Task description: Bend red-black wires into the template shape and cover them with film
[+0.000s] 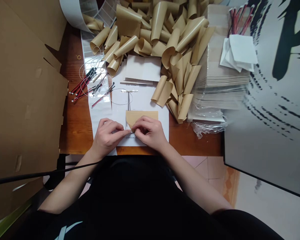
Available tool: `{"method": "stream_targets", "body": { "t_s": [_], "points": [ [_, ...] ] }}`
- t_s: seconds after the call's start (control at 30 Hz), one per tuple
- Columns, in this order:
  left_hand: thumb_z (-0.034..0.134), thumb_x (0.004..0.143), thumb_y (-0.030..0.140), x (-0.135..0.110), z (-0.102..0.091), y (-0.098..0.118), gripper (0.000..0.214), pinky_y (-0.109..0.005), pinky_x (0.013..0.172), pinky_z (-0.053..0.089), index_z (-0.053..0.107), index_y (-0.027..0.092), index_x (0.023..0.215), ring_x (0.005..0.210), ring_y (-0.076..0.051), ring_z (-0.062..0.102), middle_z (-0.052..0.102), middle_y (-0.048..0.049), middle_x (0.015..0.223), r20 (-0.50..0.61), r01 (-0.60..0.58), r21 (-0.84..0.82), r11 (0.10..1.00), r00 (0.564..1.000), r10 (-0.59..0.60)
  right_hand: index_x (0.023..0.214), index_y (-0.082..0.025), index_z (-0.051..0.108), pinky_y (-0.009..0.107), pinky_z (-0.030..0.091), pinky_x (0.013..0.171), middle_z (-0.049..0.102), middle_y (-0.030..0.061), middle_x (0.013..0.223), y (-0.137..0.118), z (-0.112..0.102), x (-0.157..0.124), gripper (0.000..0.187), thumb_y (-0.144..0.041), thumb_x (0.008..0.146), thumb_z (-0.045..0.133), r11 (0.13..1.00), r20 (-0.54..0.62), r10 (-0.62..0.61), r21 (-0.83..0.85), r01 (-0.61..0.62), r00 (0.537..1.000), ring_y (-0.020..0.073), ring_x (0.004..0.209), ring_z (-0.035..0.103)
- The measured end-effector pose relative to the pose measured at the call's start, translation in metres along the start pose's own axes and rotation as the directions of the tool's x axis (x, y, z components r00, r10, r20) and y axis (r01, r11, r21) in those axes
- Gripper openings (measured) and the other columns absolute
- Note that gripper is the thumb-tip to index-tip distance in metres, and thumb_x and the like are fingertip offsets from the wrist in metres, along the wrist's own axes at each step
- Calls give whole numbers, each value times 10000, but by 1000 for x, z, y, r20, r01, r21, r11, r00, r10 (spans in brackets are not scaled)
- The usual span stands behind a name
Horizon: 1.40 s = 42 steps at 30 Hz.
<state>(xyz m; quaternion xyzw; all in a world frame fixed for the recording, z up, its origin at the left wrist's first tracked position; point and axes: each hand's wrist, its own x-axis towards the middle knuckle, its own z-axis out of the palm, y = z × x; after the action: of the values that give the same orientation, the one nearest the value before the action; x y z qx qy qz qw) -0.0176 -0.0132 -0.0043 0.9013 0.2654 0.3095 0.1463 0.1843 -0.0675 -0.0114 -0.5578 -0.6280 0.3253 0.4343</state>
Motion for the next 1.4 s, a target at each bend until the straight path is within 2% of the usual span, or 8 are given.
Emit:
{"method": "stream_targets", "body": {
  "t_s": [0.13, 0.4, 0.57, 0.77, 1.03, 1.13, 1.23, 1.4],
  "points": [
    [679, 918, 166, -2, -1, 0, 148, -327, 789, 399, 705, 297, 979, 681, -105, 539, 664, 34, 764, 0, 4, 9, 1000, 1000, -4, 779, -207, 712, 234, 445, 515, 672, 11, 785, 0, -1, 0, 199, -87, 809, 556, 1000, 7, -10, 6, 10, 1000, 95, 557, 541],
    [636, 932, 185, -1, -5, 1, 99, -349, 811, 388, 713, 241, 902, 736, -134, 548, 655, -4, 811, 111, 2, 85, 996, 994, -11, 814, -209, 708, 240, 450, 522, 668, 14, 810, 0, 1, 0, 122, -141, 843, 611, 1000, 37, 4, 13, -4, 999, 94, 549, 530],
    [624, 919, 184, -3, -12, 1, 129, -388, 820, 378, 736, 234, 962, 788, -173, 557, 650, -38, 869, 184, 2, 78, 997, 983, -16, 793, -207, 684, 244, 445, 538, 647, 15, 794, 0, 3, 0, 101, -235, 890, 671, 1000, 81, -20, -19, 22, 996, 96, 554, 517],
    [610, 930, 200, -8, -15, -1, 143, -383, 808, 369, 736, 250, 976, 797, -180, 528, 643, -46, 882, 188, 0, 98, 995, 982, -19, 856, -210, 659, 252, 437, 554, 623, 24, 865, -3, 4, -1, 89, -286, 878, 699, 993, 142, -31, -109, 47, 989, 105, 584, 506],
    [591, 948, 176, -10, -15, -3, 232, -374, 811, 355, 734, 292, 1088, 784, -167, 492, 614, -32, 863, 193, -34, 110, 993, 981, 12, 768, -198, 644, 245, 427, 552, 586, 1, 772, -5, 7, 3, 108, -168, 871, 632, 994, 130, -9, -107, 23, 991, 97, 563, 497],
    [583, 944, 163, -12, -14, -3, 262, -379, 815, 356, 736, 311, 1096, 781, -169, 486, 602, -30, 850, 196, 0, 96, 995, 980, -19, 707, -205, 586, 249, 420, 543, 558, -8, 717, -8, 8, 3, 153, -137, 841, 614, 986, 74, 46, -161, -34, 996, 110, 575, 503],
    [589, 935, 161, -13, -14, -3, 269, -383, 818, 354, 745, 322, 1083, 782, -172, 483, 586, -29, 836, 190, 19, 89, 996, 981, -36, 670, -215, 535, 256, 419, 538, 548, -7, 693, -10, 5, 2, 190, -139, 831, 604, 962, -44, 79, -257, -88, 996, 120, 580, 507],
    [597, 932, 155, -13, -15, -3, 268, -394, 832, 347, 746, 317, 1086, 787, -173, 484, 584, -30, 844, 203, 17, 96, 995, 979, -36, 645, -232, 495, 280, 420, 531, 551, -7, 663, -8, -8, -4, 223, -159, 820, 612, 906, -256, 109, -371, -202, 960, 133, 557, 510]
  ]
}}
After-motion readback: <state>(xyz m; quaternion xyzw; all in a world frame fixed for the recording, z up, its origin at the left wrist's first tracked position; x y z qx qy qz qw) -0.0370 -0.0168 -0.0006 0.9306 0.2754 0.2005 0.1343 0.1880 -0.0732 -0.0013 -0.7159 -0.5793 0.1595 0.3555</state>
